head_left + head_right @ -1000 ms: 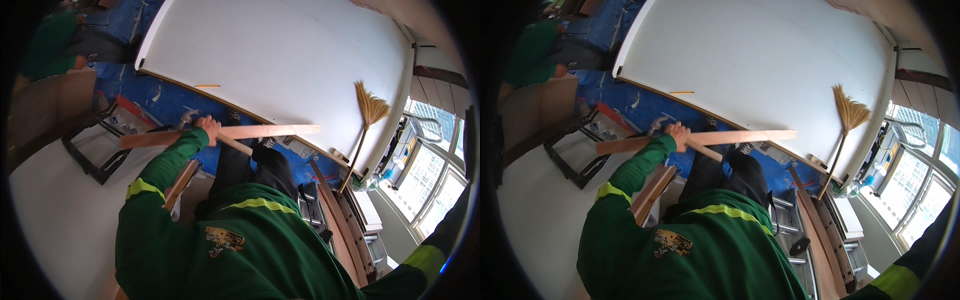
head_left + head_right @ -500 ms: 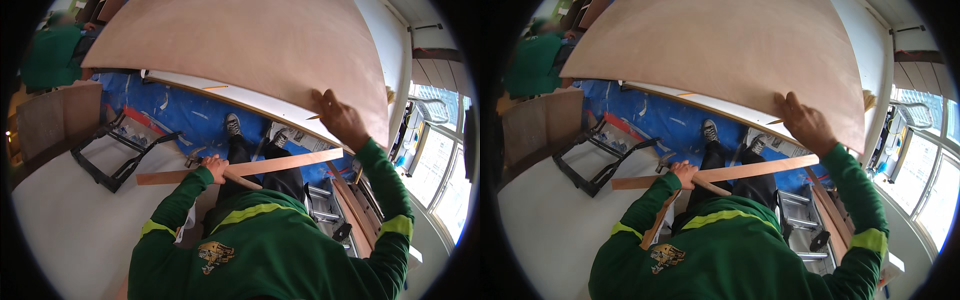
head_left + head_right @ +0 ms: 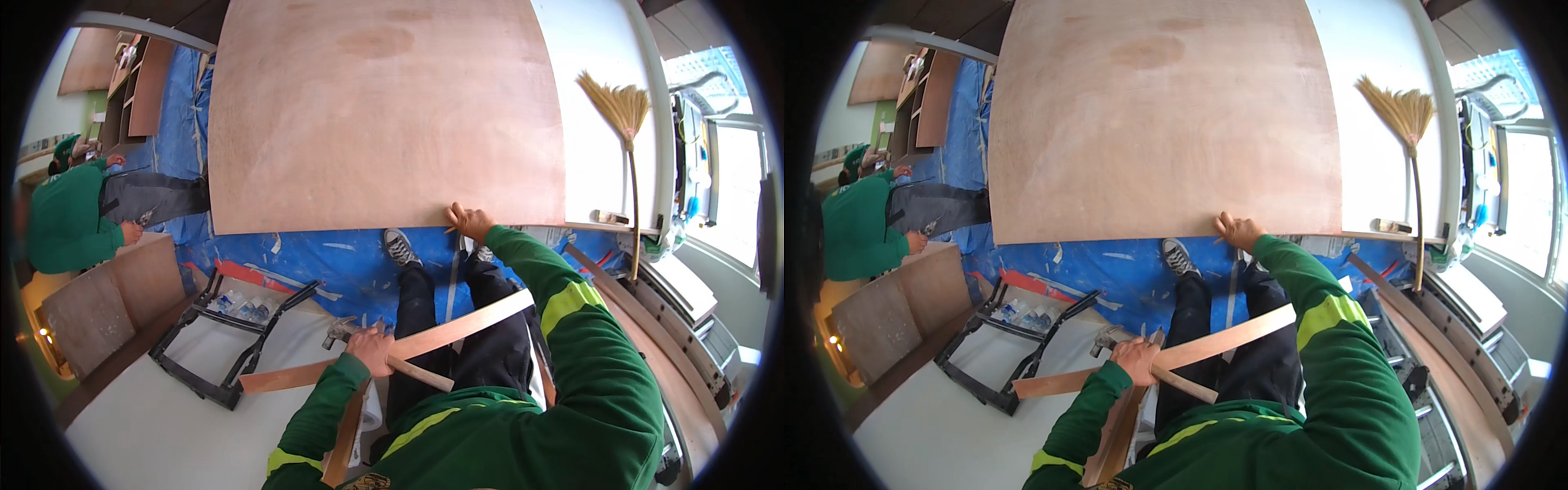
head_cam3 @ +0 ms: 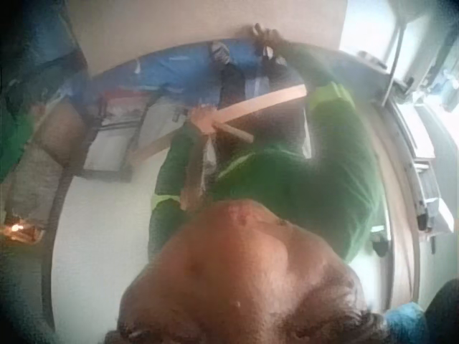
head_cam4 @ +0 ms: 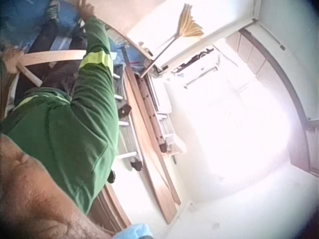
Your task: The person positions a large plywood panel against a wall-mounted cabinet frame, marks alignment lines with a pencil, and uses a hammer to tap the panel into place. They then retrieve a broom and a wooden trim piece, placing the trim along the panel edge before moving to another cabinet section.
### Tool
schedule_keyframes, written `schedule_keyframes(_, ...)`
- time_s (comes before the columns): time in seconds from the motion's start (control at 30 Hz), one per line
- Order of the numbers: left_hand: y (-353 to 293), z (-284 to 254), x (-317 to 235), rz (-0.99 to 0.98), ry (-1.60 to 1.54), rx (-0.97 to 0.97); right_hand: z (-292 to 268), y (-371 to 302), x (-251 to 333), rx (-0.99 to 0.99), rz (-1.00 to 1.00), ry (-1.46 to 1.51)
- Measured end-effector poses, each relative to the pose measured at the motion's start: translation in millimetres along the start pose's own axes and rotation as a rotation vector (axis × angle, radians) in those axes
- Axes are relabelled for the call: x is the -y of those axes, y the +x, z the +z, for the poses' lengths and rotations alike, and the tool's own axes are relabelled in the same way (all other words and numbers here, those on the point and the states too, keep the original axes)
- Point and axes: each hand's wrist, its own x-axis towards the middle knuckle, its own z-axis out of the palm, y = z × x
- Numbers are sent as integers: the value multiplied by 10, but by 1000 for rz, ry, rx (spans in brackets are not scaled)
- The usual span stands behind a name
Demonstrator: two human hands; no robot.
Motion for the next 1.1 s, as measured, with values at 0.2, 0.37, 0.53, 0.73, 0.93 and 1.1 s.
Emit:
schedule_keyframes(0.2, 74, -227, -46, 30, -62, -12, 252, -15, 48, 59, 116, -21)
schedule_keyframes(0.37, 48, -494, -273, 30, -94, 24, -1186, -415, 34, 111, 169, 276)
schedule_keyframes(0.53, 130, -943, -636, 94, -43, -15, -2293, -1564, -288, -304, 881, 618)
schedule_keyframes(0.73, 283, -1508, -1160, 252, 0, -73, -2945, -3341, 41, -919, 1796, 441)
schedule_keyframes(0.93, 409, -1965, -1863, 586, 53, -174, -3540, -3269, 1172, -1161, 1644, 1584)
schedule_keyframes(1.1, 388, -2144, -2588, 784, 115, -162, -3903, -3016, 1521, -1408, 1360, 1367)
